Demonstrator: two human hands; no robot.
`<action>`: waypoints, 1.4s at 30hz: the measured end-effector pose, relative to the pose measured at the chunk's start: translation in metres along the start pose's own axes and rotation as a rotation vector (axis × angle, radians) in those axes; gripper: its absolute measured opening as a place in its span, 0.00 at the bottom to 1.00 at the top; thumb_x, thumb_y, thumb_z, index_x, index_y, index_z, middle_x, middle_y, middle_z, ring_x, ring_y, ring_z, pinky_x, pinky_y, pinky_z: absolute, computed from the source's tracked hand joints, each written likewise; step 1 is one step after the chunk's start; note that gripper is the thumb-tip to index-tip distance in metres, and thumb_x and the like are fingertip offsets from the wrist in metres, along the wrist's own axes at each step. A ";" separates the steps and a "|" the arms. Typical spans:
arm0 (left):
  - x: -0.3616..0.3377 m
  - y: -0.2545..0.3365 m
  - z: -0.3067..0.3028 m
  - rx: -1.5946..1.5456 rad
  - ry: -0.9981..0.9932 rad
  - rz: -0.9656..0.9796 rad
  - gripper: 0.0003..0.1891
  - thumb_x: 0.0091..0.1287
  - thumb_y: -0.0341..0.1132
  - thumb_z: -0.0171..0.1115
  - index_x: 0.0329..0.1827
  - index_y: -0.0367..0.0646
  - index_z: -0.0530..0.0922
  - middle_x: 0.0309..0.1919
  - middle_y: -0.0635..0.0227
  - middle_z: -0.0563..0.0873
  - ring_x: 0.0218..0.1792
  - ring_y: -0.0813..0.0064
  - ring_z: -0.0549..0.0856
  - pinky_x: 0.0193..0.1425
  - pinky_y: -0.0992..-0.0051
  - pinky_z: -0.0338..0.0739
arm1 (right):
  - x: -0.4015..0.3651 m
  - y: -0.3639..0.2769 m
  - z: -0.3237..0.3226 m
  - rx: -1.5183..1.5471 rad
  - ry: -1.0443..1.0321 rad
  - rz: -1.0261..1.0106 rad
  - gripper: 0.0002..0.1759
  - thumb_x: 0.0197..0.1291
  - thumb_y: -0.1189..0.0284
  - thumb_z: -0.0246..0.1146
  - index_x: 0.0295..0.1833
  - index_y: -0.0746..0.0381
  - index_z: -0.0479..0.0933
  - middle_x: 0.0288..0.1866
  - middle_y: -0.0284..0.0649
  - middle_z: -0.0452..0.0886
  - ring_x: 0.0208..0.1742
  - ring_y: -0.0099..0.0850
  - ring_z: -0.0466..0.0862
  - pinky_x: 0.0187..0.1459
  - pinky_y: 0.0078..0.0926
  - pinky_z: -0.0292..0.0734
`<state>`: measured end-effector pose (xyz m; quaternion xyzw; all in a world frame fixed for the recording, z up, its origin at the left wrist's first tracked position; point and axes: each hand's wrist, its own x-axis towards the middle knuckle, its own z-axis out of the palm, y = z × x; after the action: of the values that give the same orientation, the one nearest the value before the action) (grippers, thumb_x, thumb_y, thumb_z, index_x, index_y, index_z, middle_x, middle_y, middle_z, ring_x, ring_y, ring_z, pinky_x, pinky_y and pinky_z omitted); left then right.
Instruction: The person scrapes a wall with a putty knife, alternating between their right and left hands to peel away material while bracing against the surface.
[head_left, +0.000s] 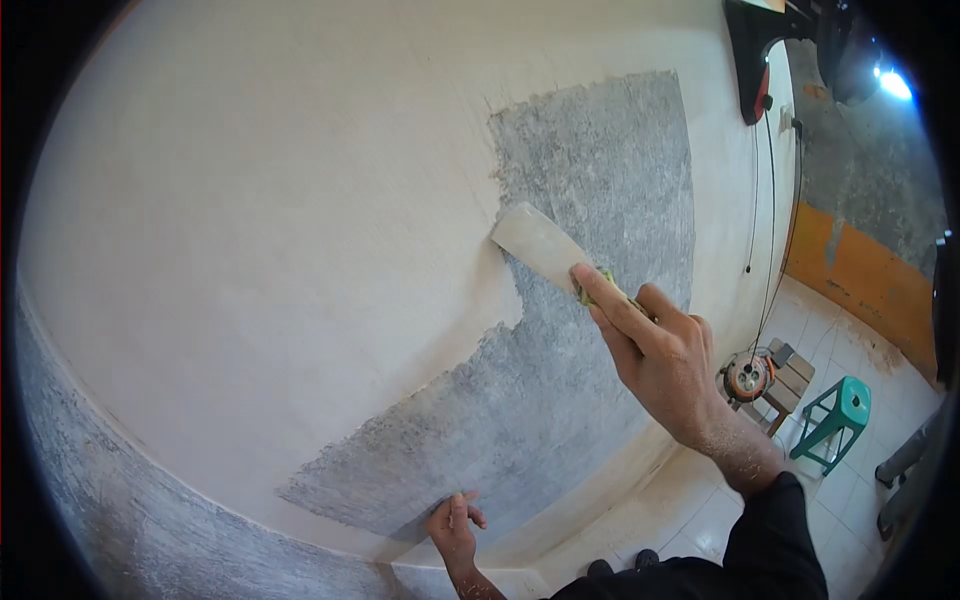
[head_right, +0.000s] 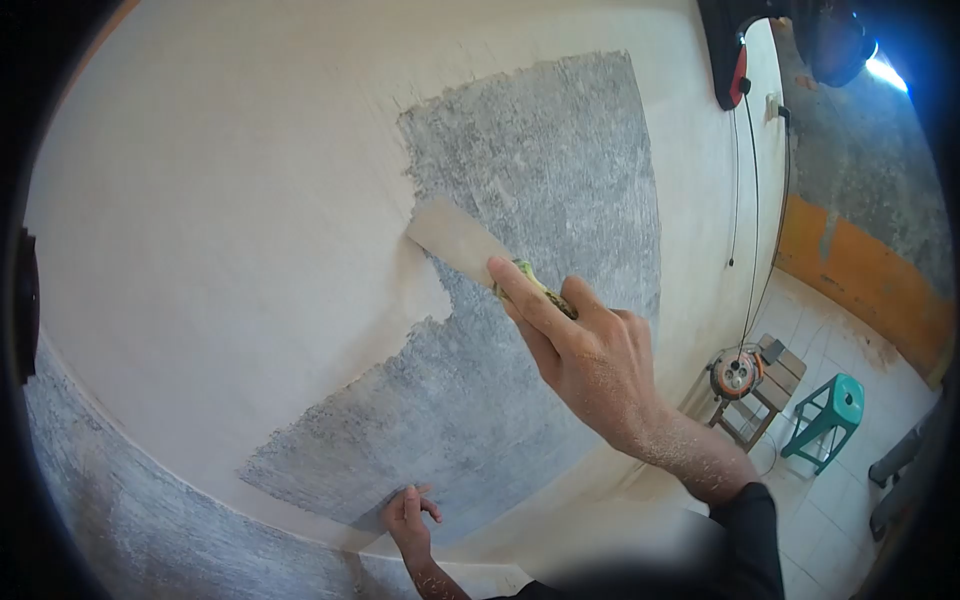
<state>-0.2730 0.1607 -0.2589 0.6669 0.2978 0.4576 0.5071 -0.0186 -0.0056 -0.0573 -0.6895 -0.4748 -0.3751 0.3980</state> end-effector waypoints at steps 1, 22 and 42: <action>0.002 -0.002 0.001 -0.004 -0.001 0.001 0.23 0.77 0.43 0.52 0.36 0.27 0.82 0.14 0.66 0.76 0.15 0.76 0.75 0.21 0.75 0.70 | 0.007 0.000 -0.003 -0.004 0.014 -0.015 0.23 0.69 0.66 0.62 0.69 0.49 0.75 0.21 0.29 0.67 0.13 0.15 0.61 0.12 0.22 0.58; -0.004 -0.004 -0.012 0.010 -0.055 -0.083 0.22 0.76 0.41 0.55 0.39 0.25 0.83 0.16 0.65 0.79 0.18 0.76 0.77 0.26 0.76 0.73 | 0.020 -0.027 -0.015 0.088 -0.003 0.141 0.20 0.70 0.69 0.61 0.66 0.52 0.78 0.18 0.31 0.68 0.14 0.18 0.60 0.15 0.26 0.57; 0.000 -0.014 -0.015 0.012 -0.139 -0.015 0.20 0.76 0.38 0.52 0.39 0.25 0.82 0.16 0.63 0.79 0.18 0.75 0.78 0.25 0.75 0.73 | 0.035 -0.034 -0.023 0.072 -0.001 0.152 0.19 0.71 0.70 0.59 0.66 0.56 0.78 0.19 0.35 0.73 0.16 0.18 0.65 0.17 0.25 0.58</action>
<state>-0.2855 0.1710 -0.2715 0.6979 0.2694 0.4045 0.5260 -0.0445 -0.0058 -0.0103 -0.7090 -0.4346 -0.3262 0.4495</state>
